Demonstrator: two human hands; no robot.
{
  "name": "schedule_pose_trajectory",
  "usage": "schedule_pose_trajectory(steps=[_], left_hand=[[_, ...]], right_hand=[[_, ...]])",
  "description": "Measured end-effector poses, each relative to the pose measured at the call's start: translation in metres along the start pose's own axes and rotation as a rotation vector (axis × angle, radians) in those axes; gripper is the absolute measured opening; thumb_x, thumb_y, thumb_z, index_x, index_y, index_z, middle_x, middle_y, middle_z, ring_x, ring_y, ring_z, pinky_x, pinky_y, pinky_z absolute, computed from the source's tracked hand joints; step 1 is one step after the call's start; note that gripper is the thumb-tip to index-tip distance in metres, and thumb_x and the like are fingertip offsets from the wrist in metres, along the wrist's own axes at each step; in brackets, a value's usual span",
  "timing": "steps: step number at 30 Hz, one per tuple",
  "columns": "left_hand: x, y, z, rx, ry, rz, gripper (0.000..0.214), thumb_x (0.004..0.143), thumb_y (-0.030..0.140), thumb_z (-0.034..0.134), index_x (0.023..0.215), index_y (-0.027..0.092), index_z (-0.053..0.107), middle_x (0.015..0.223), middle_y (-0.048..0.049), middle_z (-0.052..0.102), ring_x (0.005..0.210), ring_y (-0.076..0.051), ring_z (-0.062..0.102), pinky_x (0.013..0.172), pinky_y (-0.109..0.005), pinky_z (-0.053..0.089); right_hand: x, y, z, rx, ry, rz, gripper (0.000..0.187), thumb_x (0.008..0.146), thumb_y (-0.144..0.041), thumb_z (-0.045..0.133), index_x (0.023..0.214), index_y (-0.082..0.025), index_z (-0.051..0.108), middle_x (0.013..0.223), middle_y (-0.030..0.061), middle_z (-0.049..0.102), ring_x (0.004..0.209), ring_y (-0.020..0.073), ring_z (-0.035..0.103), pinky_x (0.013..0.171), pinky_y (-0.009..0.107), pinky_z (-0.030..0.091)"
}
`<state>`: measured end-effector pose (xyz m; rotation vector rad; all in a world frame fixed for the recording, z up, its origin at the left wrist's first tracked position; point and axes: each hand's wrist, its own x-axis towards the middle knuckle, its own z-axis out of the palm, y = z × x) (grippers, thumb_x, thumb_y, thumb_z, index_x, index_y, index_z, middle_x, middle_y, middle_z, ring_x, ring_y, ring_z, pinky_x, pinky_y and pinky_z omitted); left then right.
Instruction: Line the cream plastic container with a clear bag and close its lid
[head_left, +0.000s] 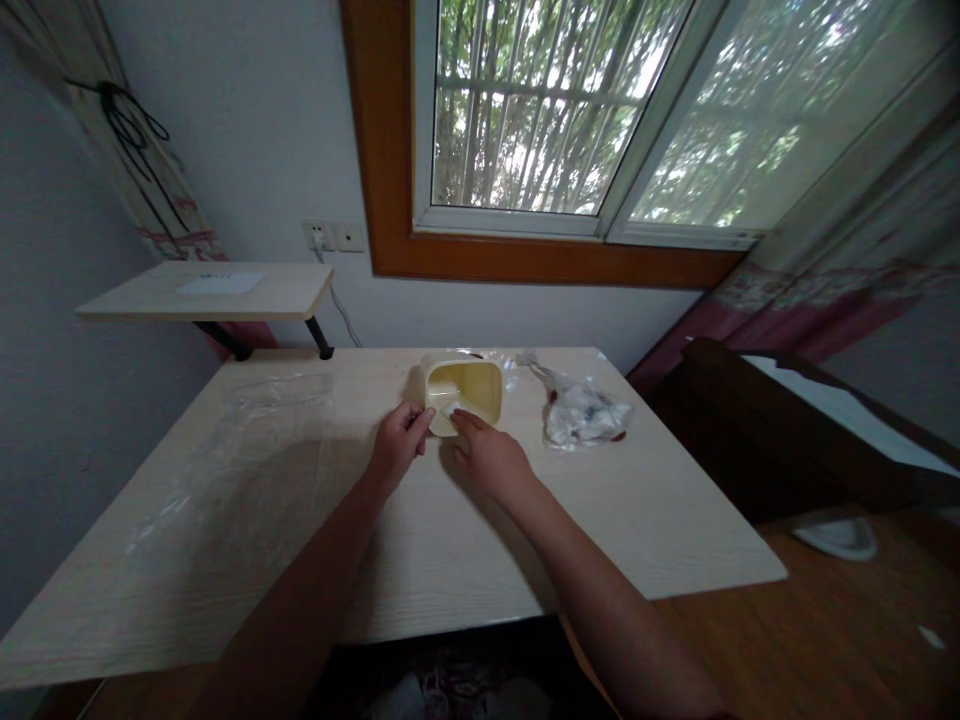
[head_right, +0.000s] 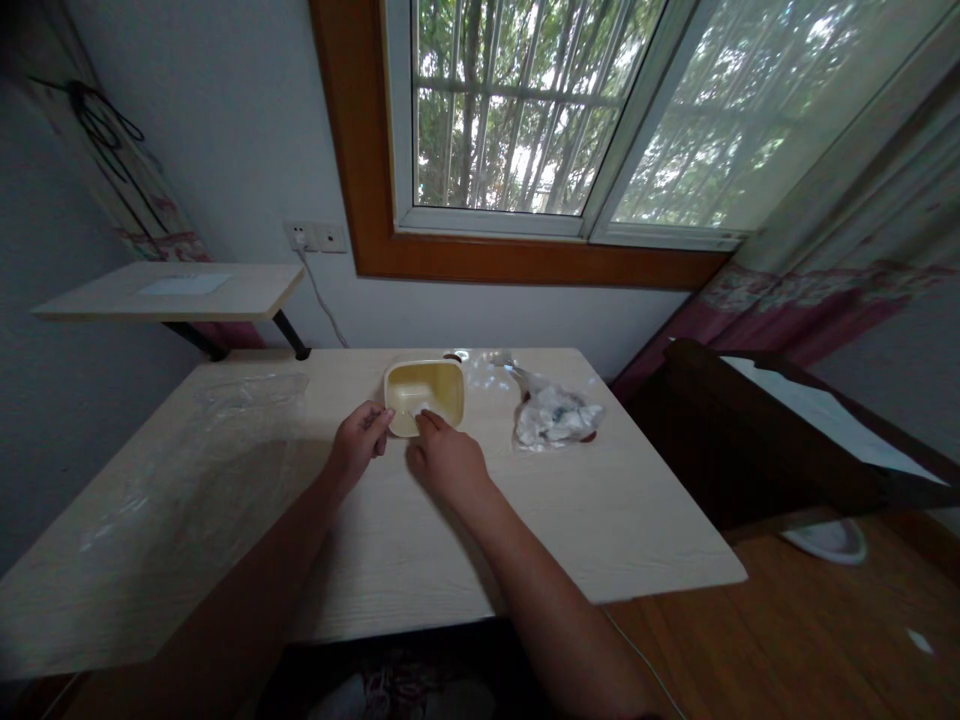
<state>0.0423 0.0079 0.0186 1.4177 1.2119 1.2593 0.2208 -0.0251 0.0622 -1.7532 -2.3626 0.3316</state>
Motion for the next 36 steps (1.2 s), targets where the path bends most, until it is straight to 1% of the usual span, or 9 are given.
schedule_pose_trajectory(steps=[3,5,11,16,20,25,28,31,36], left_hand=[[0.001,-0.003,-0.003,-0.007,0.020,0.001,0.034,0.091,0.051,0.060,0.076,0.021,0.054,0.046,0.0074,0.047,0.042,-0.009,0.040,0.045,-0.020,0.030],[0.002,-0.005,-0.005,-0.026,0.031,0.001,0.034,0.091,0.051,0.060,0.076,0.021,0.053,0.045,0.0075,0.047,0.042,-0.008,0.039,0.044,-0.020,0.029],[0.004,-0.005,-0.008,-0.121,0.058,-0.015,0.034,0.088,0.051,0.062,0.077,0.022,0.050,0.047,0.0087,0.045,0.041,-0.008,0.038,0.042,-0.020,0.027],[0.006,-0.005,-0.009,-0.143,0.069,-0.013,0.034,0.089,0.051,0.062,0.078,0.022,0.049,0.048,0.0087,0.045,0.042,-0.008,0.038,0.043,-0.019,0.028],[0.007,-0.007,-0.009,-0.144,0.086,-0.015,0.035,0.088,0.053,0.062,0.079,0.022,0.048,0.048,0.0080,0.048,0.043,-0.009,0.042,0.045,-0.020,0.032],[0.005,-0.006,-0.004,-0.121,0.069,-0.017,0.035,0.087,0.054,0.063,0.081,0.022,0.049,0.049,0.0069,0.052,0.045,-0.010,0.047,0.048,-0.020,0.038],[0.003,-0.007,0.000,-0.088,0.028,0.005,0.035,0.088,0.053,0.063,0.081,0.022,0.049,0.051,0.0066,0.053,0.046,-0.010,0.050,0.049,-0.021,0.040],[0.003,-0.007,0.001,-0.073,0.023,0.019,0.035,0.088,0.054,0.062,0.081,0.023,0.050,0.053,0.0068,0.054,0.048,-0.011,0.053,0.051,-0.022,0.042],[0.004,-0.004,-0.002,-0.067,0.055,-0.003,0.036,0.087,0.055,0.062,0.079,0.023,0.049,0.050,0.0070,0.053,0.046,-0.011,0.050,0.049,-0.021,0.040]], right_hand=[[0.002,0.007,0.000,-0.093,0.013,0.071,0.052,0.097,-0.028,0.050,0.149,-0.024,0.048,0.153,0.0108,0.054,0.113,0.0284,0.071,0.095,0.042,0.057],[0.005,0.009,0.002,-0.123,0.021,0.083,0.049,0.098,-0.024,0.046,0.147,-0.023,0.051,0.150,0.0119,0.057,0.110,0.0284,0.072,0.094,0.042,0.057],[0.017,0.009,0.011,-0.107,0.030,-0.010,0.051,0.098,-0.011,0.038,0.148,-0.016,0.050,0.152,0.0153,0.054,0.122,0.0266,0.067,0.101,0.038,0.054],[0.027,0.008,0.012,-0.090,0.049,-0.048,0.054,0.096,-0.008,0.040,0.149,-0.017,0.049,0.155,0.0136,0.052,0.127,0.0259,0.064,0.105,0.036,0.053],[0.034,0.008,0.013,-0.074,0.044,-0.047,0.056,0.095,-0.006,0.040,0.150,-0.016,0.047,0.156,0.0151,0.049,0.129,0.0251,0.063,0.107,0.036,0.051],[0.029,-0.002,0.017,-0.025,0.053,-0.047,0.055,0.097,-0.009,0.039,0.151,-0.015,0.047,0.157,0.0146,0.048,0.127,0.0249,0.064,0.106,0.035,0.052],[0.021,-0.014,0.020,0.068,0.076,-0.123,0.051,0.100,-0.018,0.042,0.150,-0.016,0.048,0.156,0.0127,0.050,0.129,0.0230,0.062,0.108,0.033,0.049],[0.015,-0.024,0.021,0.142,0.116,-0.167,0.052,0.102,-0.025,0.042,0.153,-0.020,0.044,0.156,0.0093,0.051,0.131,0.0209,0.060,0.108,0.031,0.049],[0.011,-0.021,0.011,0.014,0.059,-0.065,0.053,0.100,-0.028,0.043,0.153,-0.023,0.045,0.159,0.0085,0.047,0.125,0.0255,0.064,0.100,0.037,0.055]])
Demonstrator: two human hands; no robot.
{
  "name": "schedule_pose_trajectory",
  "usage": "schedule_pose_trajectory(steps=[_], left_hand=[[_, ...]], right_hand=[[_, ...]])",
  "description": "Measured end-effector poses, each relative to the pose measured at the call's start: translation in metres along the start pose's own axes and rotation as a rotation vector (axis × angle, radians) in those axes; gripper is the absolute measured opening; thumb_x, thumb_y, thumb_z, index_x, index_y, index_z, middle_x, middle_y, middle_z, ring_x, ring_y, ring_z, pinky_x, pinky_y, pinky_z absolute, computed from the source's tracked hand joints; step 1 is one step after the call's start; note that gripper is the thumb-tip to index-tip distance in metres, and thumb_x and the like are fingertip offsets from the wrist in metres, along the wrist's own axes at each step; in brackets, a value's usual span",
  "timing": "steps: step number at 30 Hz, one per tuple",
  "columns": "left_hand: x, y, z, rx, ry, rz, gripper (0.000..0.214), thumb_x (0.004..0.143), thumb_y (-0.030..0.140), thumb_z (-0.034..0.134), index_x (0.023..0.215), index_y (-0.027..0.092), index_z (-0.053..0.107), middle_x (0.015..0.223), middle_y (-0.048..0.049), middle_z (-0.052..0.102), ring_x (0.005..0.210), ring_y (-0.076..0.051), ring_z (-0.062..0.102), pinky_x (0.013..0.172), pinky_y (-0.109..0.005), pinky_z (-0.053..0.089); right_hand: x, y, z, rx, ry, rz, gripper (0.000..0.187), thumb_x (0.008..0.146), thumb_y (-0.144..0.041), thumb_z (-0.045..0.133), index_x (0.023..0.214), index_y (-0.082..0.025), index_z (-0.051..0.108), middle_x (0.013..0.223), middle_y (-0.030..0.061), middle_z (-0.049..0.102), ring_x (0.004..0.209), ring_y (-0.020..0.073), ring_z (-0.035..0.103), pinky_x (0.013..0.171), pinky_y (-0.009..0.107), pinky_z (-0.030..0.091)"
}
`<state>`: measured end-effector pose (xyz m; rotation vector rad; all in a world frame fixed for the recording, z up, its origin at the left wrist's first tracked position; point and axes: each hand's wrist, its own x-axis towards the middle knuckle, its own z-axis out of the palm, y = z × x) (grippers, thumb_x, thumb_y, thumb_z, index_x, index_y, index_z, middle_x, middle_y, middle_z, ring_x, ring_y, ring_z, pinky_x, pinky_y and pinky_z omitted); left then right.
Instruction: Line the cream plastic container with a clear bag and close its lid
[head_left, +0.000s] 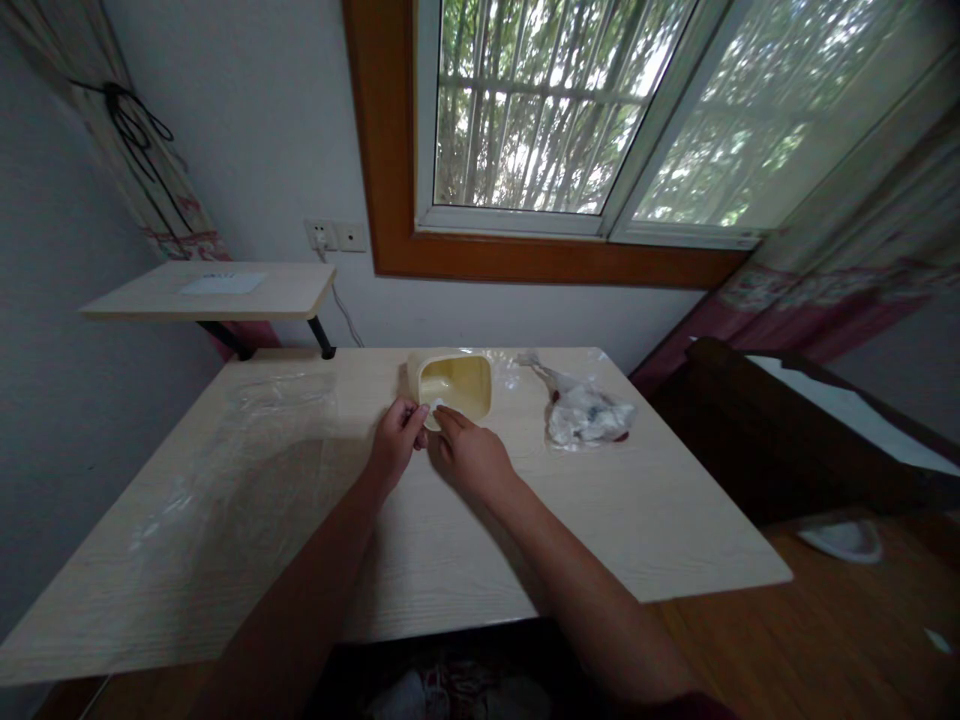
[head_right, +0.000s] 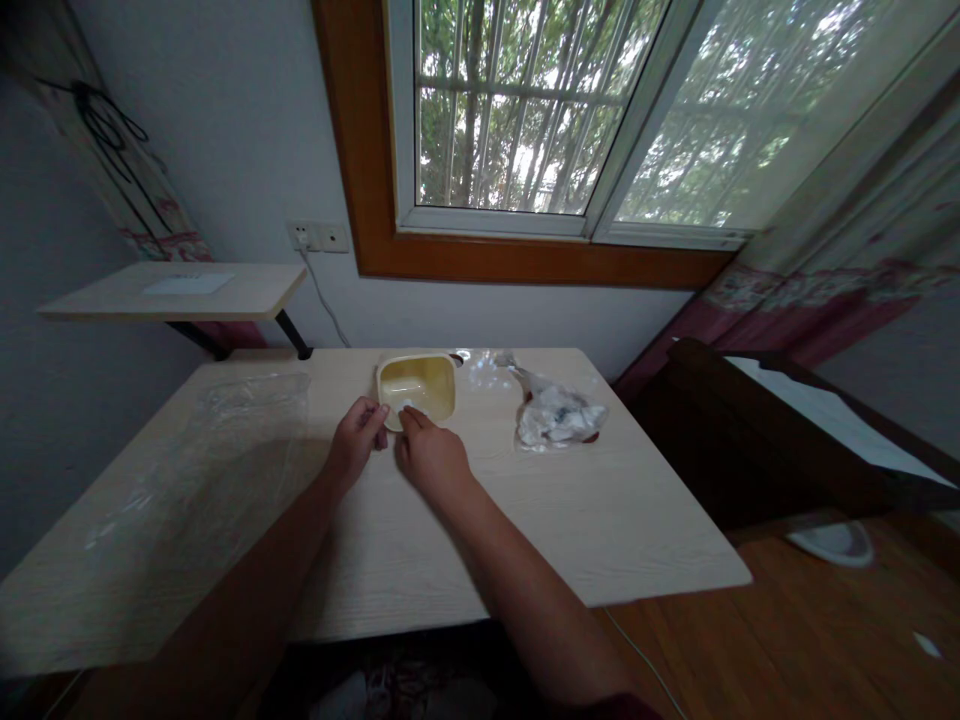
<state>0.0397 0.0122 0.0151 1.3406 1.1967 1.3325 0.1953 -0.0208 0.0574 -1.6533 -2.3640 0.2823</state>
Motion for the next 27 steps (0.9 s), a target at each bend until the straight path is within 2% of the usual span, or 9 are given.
schedule_pose_trajectory(steps=[6,10,15,18,22,27], left_hand=[[0.001,-0.004,0.000,0.016,-0.007,0.010,0.034,0.089,0.054,0.062,0.081,0.023,0.050,0.049,0.0070,0.053,0.044,-0.010,0.049,0.047,-0.021,0.039],[0.000,-0.005,0.001,0.010,-0.019,0.014,0.034,0.088,0.054,0.063,0.081,0.022,0.050,0.050,0.0068,0.053,0.045,-0.010,0.050,0.046,-0.020,0.039],[0.001,-0.006,0.001,0.016,-0.014,0.014,0.034,0.088,0.053,0.063,0.080,0.023,0.050,0.051,0.0072,0.052,0.046,-0.010,0.050,0.048,-0.020,0.039],[0.001,-0.008,0.000,0.007,-0.022,0.022,0.033,0.089,0.052,0.061,0.080,0.023,0.049,0.051,0.0074,0.052,0.045,-0.010,0.049,0.048,-0.021,0.039],[0.001,-0.007,0.000,0.013,-0.035,0.027,0.033,0.091,0.052,0.061,0.080,0.023,0.049,0.049,0.0073,0.051,0.044,-0.010,0.048,0.046,-0.020,0.038],[0.002,-0.007,0.000,0.027,-0.034,0.022,0.034,0.091,0.053,0.060,0.080,0.022,0.051,0.048,0.0069,0.052,0.043,-0.010,0.047,0.045,-0.020,0.037]], right_hand=[[0.002,0.020,-0.008,-0.148,-0.030,0.155,0.056,0.096,-0.027,0.045,0.152,-0.023,0.045,0.160,0.0096,0.046,0.108,0.0310,0.072,0.088,0.046,0.060],[0.001,0.018,-0.004,-0.099,-0.043,0.107,0.056,0.096,-0.028,0.046,0.152,-0.022,0.045,0.161,0.0093,0.044,0.113,0.0293,0.070,0.092,0.042,0.059],[-0.001,0.005,0.001,0.065,-0.047,-0.056,0.060,0.097,-0.031,0.050,0.156,-0.024,0.040,0.162,0.0077,0.043,0.129,0.0242,0.061,0.104,0.037,0.052],[-0.001,0.005,0.001,0.124,-0.039,-0.104,0.063,0.096,-0.030,0.052,0.157,-0.024,0.038,0.161,0.0069,0.044,0.134,0.0224,0.057,0.108,0.035,0.049],[-0.001,0.014,-0.003,0.070,-0.041,-0.041,0.058,0.095,-0.029,0.051,0.152,-0.022,0.046,0.160,0.0062,0.045,0.130,0.0243,0.061,0.107,0.036,0.051],[-0.001,0.022,-0.007,-0.020,-0.048,0.047,0.058,0.095,-0.030,0.048,0.153,-0.020,0.046,0.161,0.0084,0.044,0.123,0.0277,0.065,0.100,0.040,0.056]])
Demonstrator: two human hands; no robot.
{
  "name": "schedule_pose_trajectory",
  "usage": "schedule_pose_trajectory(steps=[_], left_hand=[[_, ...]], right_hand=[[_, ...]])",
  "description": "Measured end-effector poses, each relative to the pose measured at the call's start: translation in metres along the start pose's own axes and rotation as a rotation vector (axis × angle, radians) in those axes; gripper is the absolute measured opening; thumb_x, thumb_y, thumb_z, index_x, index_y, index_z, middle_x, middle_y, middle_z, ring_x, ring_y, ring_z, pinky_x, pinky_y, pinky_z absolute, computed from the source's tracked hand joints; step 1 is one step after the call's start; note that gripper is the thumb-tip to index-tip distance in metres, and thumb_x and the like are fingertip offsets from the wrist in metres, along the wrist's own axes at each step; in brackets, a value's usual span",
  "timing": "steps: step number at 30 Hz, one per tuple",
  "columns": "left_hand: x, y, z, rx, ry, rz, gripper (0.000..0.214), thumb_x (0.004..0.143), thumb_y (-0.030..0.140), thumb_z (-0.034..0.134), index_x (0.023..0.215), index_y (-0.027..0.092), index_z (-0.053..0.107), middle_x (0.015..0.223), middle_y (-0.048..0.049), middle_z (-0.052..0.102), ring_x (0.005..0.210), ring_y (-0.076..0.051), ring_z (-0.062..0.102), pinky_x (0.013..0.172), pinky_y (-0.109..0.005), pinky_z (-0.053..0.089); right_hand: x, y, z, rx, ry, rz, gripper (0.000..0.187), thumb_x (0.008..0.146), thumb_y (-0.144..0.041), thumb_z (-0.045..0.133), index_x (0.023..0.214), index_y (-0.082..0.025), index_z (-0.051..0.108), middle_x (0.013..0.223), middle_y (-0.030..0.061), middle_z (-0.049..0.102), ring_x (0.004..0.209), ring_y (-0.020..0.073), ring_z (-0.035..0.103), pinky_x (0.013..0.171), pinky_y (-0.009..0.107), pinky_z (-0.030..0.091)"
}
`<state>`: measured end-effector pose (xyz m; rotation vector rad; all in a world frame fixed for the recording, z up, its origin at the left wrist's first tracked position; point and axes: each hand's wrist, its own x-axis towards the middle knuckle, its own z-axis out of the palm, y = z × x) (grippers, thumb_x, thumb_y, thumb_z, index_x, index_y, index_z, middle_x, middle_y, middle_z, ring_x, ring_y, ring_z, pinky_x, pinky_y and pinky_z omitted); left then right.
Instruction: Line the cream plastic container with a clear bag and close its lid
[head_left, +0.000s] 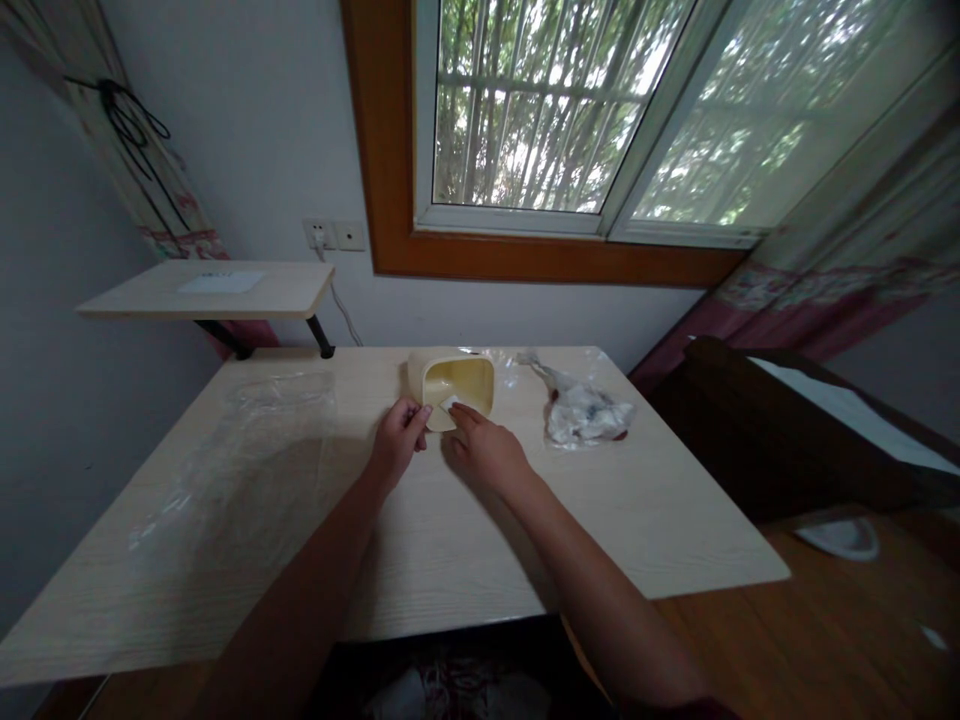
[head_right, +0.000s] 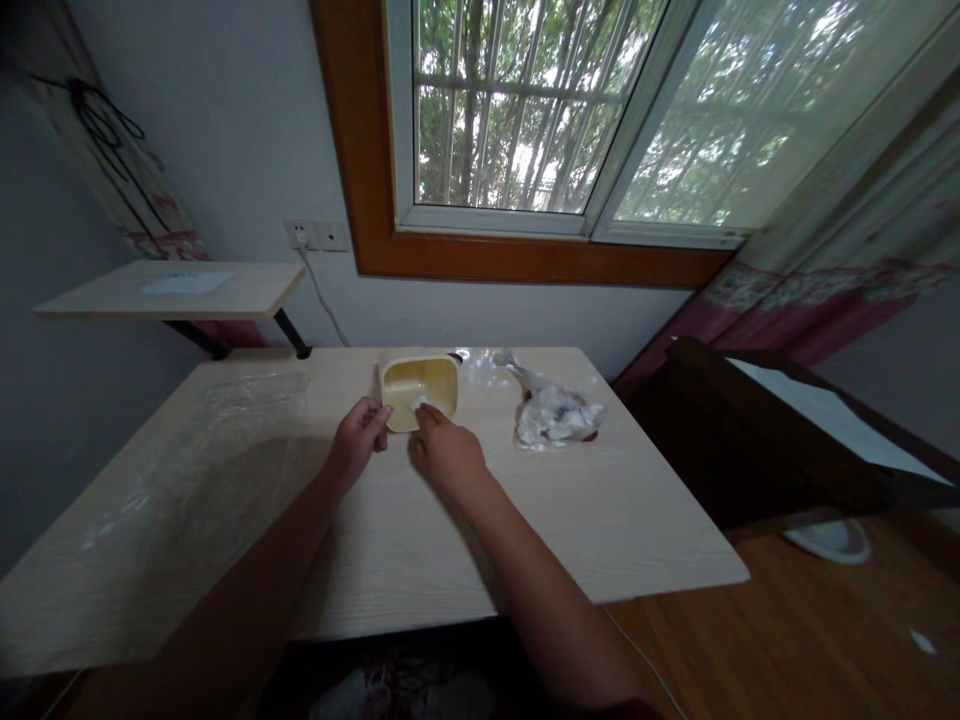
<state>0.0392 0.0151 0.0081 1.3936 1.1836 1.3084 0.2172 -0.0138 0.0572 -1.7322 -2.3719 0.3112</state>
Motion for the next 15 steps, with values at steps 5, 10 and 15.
schedule_pose_trajectory(steps=[5,10,15], left_hand=[[0.001,-0.001,0.001,-0.003,0.015,0.000,0.034,0.090,0.053,0.061,0.079,0.022,0.051,0.048,0.0070,0.051,0.043,-0.010,0.047,0.046,-0.020,0.037],[0.000,-0.002,0.000,-0.011,0.010,-0.004,0.035,0.089,0.054,0.061,0.079,0.022,0.051,0.049,0.0071,0.051,0.043,-0.010,0.047,0.046,-0.021,0.037],[0.000,-0.002,-0.001,-0.043,0.006,-0.010,0.037,0.088,0.056,0.062,0.079,0.022,0.051,0.048,0.0067,0.051,0.043,-0.010,0.046,0.045,-0.021,0.036]], right_hand=[[-0.001,-0.005,0.003,0.033,-0.011,-0.053,0.058,0.095,-0.030,0.050,0.152,-0.020,0.046,0.161,0.0087,0.044,0.128,0.0264,0.062,0.104,0.039,0.054],[-0.003,-0.012,0.006,0.102,0.005,-0.159,0.064,0.092,-0.028,0.053,0.155,-0.022,0.042,0.161,0.0058,0.045,0.130,0.0238,0.060,0.108,0.036,0.051],[-0.002,-0.005,0.002,0.030,0.012,-0.072,0.059,0.094,-0.029,0.051,0.152,-0.021,0.046,0.160,0.0066,0.045,0.126,0.0261,0.064,0.103,0.038,0.054]])
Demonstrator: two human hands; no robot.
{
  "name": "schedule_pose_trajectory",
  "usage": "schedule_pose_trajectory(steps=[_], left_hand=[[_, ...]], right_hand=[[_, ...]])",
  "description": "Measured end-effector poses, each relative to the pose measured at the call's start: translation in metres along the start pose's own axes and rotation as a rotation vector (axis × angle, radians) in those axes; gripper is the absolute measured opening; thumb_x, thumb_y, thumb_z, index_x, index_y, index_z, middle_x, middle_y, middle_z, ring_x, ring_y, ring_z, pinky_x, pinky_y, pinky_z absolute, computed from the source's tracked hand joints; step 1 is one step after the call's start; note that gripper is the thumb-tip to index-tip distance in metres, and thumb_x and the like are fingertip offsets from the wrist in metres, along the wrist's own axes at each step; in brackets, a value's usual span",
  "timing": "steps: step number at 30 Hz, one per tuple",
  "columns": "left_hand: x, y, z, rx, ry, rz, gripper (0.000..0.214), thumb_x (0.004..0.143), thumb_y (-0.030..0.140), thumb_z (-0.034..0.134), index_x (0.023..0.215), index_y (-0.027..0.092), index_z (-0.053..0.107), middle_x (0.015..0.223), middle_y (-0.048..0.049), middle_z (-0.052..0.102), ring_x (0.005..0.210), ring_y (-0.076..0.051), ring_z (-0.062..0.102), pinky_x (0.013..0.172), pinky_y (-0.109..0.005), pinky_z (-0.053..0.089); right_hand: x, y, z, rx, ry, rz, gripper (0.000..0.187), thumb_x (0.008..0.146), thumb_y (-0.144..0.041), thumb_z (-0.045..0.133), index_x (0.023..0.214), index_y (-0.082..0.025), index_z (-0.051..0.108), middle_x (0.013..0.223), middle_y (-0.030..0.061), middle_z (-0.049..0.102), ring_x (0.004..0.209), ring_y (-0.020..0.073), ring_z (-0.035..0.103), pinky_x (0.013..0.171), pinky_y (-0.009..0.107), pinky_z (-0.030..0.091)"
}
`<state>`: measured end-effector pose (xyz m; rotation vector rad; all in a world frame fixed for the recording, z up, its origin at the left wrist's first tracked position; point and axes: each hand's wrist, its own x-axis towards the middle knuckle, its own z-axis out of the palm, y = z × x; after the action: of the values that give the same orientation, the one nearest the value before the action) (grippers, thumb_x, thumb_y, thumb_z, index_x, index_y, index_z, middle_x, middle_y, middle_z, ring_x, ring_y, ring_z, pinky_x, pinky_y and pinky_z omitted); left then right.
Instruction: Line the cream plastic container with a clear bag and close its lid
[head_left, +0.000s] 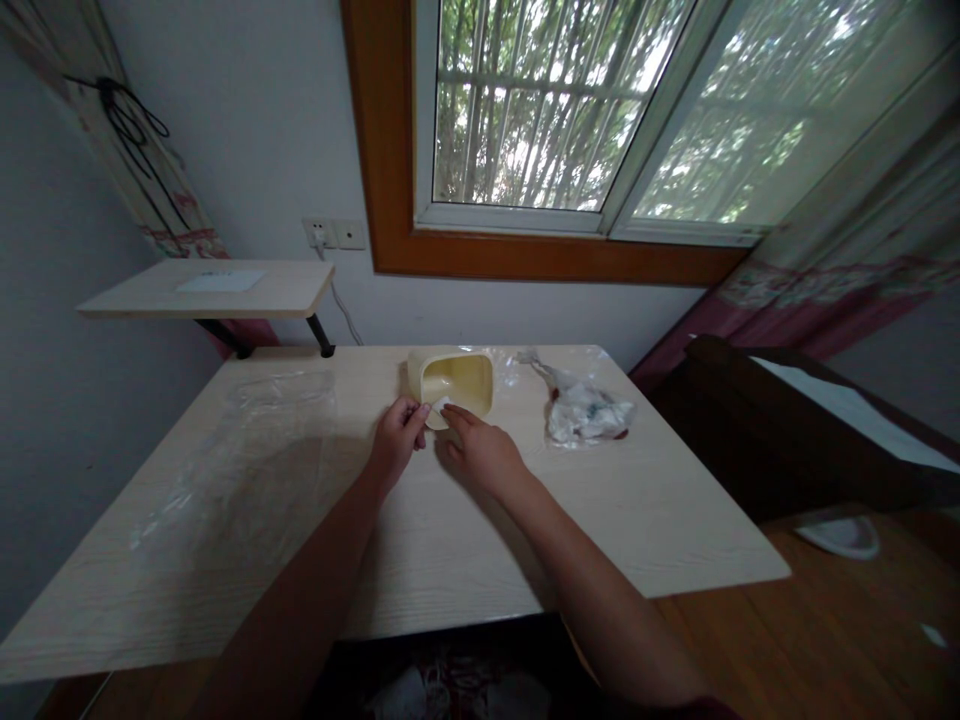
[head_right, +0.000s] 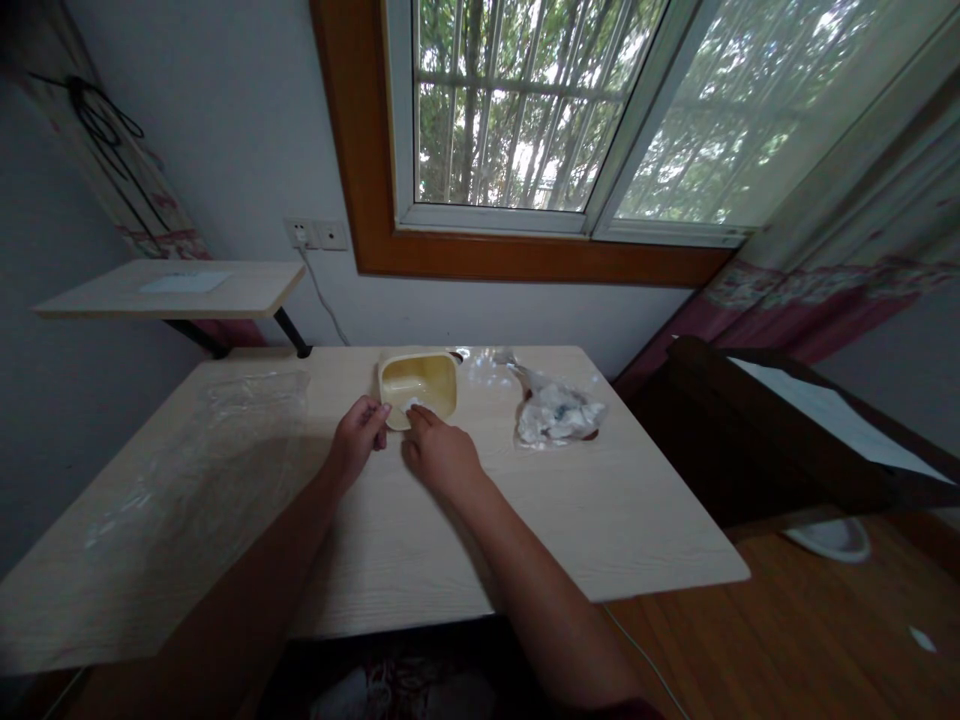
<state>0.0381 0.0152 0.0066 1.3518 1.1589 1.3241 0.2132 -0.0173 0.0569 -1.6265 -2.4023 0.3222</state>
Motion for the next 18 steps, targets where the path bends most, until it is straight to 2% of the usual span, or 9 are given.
schedule_pose_trajectory(steps=[6,14,18], left_hand=[[0.001,0.001,-0.001,-0.030,0.010,-0.018,0.036,0.088,0.054,0.063,0.078,0.022,0.050,0.047,0.0072,0.050,0.043,-0.009,0.044,0.045,-0.020,0.034],[0.000,0.006,0.000,-0.035,0.019,-0.029,0.035,0.087,0.053,0.063,0.078,0.022,0.050,0.047,0.0073,0.049,0.042,-0.010,0.044,0.044,-0.021,0.033],[0.000,0.008,0.000,-0.036,0.027,-0.027,0.035,0.087,0.053,0.063,0.077,0.022,0.050,0.048,0.0075,0.049,0.042,-0.010,0.043,0.044,-0.021,0.033]], right_hand=[[0.002,0.010,0.000,-0.126,0.008,0.125,0.057,0.096,-0.028,0.049,0.152,-0.022,0.045,0.159,0.0084,0.046,0.115,0.0281,0.070,0.094,0.042,0.059],[0.000,-0.008,0.004,0.023,0.017,-0.035,0.058,0.095,-0.028,0.051,0.152,-0.022,0.047,0.160,0.0072,0.046,0.128,0.0233,0.063,0.104,0.035,0.053],[0.000,-0.007,0.002,0.020,0.025,-0.017,0.058,0.093,-0.027,0.051,0.151,-0.022,0.048,0.158,0.0065,0.048,0.126,0.0245,0.063,0.104,0.036,0.054]])
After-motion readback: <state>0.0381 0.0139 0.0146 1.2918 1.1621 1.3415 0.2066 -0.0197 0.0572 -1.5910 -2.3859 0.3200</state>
